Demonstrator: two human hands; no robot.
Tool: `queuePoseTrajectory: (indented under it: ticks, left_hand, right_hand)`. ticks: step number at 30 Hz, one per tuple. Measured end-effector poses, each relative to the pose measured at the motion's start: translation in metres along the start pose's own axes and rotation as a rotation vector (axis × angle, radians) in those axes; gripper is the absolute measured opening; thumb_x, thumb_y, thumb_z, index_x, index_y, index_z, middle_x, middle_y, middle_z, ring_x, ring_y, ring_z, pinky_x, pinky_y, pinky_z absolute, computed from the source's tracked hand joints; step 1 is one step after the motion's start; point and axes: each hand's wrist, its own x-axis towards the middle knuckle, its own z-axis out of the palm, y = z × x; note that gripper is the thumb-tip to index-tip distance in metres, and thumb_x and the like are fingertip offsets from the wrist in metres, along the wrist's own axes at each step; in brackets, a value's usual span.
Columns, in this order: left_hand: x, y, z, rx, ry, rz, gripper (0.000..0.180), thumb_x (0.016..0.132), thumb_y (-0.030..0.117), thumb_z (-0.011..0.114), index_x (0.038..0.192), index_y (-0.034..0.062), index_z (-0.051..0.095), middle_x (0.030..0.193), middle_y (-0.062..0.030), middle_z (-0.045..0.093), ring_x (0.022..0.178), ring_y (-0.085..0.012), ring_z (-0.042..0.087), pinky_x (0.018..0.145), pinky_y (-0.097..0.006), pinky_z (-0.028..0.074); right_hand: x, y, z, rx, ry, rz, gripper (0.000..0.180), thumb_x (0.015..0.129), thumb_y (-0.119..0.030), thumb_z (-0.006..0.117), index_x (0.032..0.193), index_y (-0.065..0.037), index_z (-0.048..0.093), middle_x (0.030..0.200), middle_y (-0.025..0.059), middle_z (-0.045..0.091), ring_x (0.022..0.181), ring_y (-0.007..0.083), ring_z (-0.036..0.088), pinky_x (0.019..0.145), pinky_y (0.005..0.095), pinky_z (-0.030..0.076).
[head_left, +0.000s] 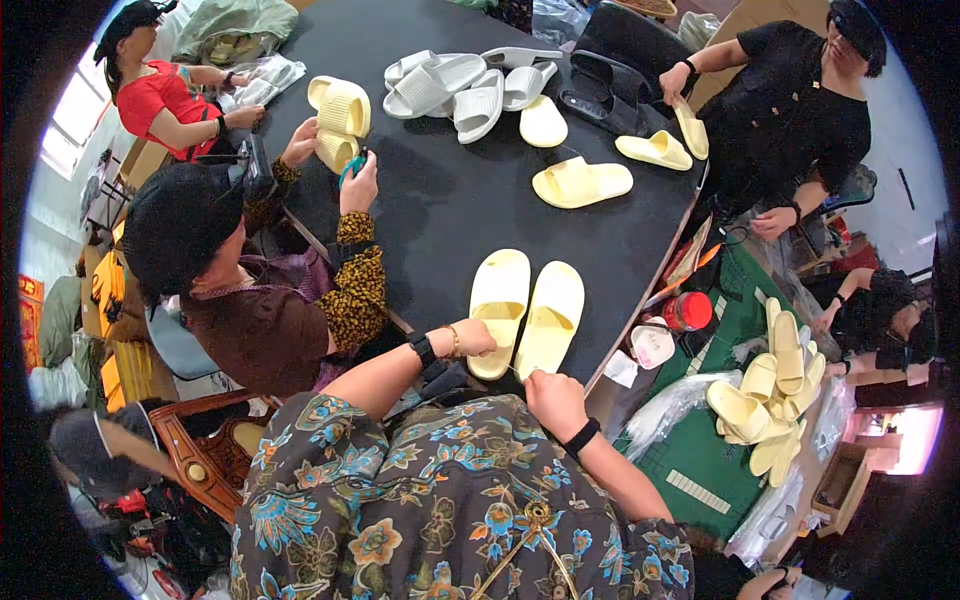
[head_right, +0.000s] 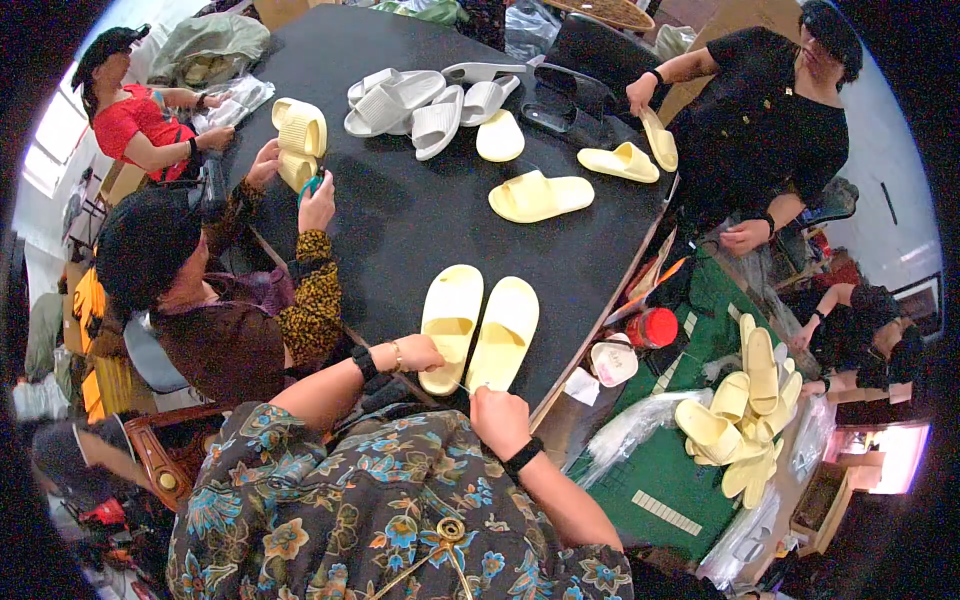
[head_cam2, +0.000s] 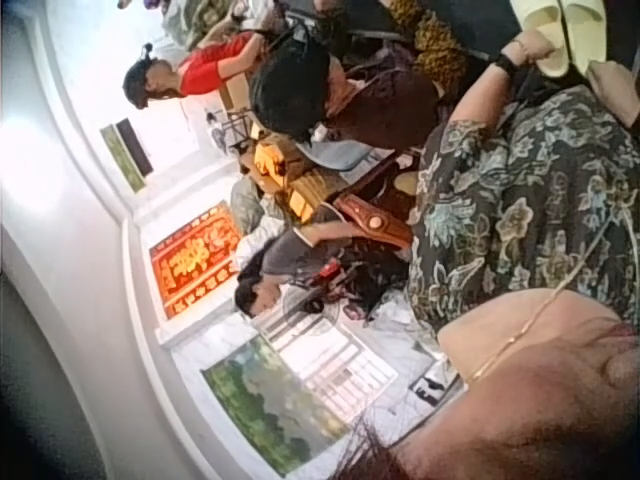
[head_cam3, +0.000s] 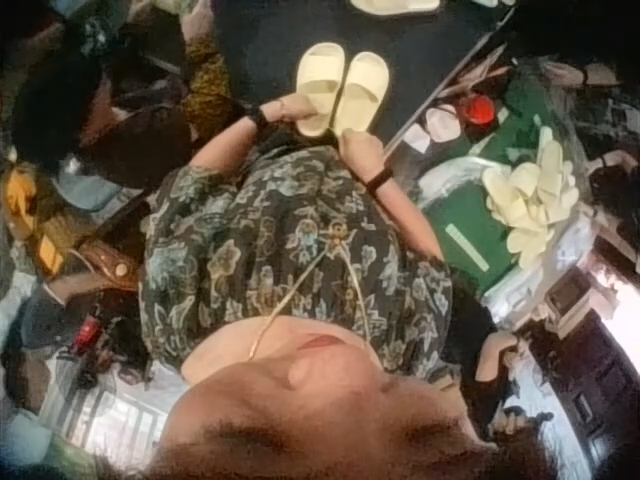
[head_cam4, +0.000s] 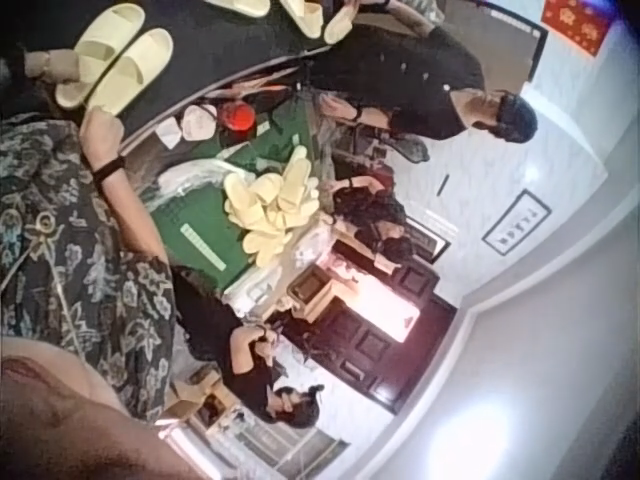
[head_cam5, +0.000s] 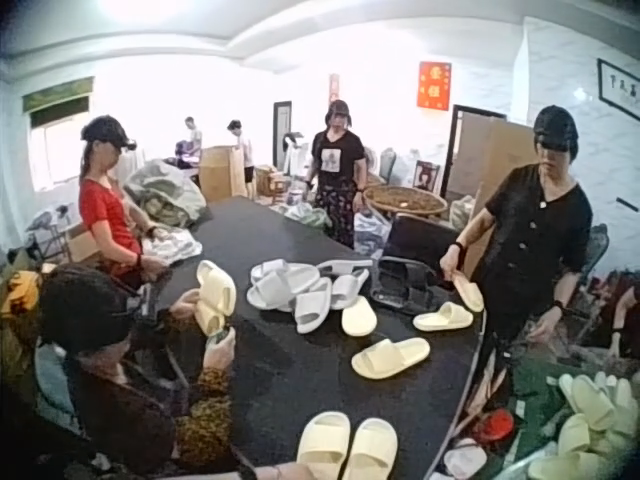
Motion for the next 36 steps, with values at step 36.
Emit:
queuePoseTrajectory:
  ticks: [36]
  left_hand:
    - [0.072,-0.041,-0.071,-0.208,0.695,-0.814,0.033,0.075,0.034,0.065,0.091,0.0053,0.068,0.095,-0.0169,0.067,0.090,-0.0308,0.064,0.080,-0.038,0.050]
  right_hand:
    - [0.149,0.129,0.033,0.360,0.368,0.702,0.026,0.077,-0.026,0.061,0.079,-0.002,0.067,0.084,0.0176,0.067,0.084,0.0324,0.064,0.076,0.0387,0.050]
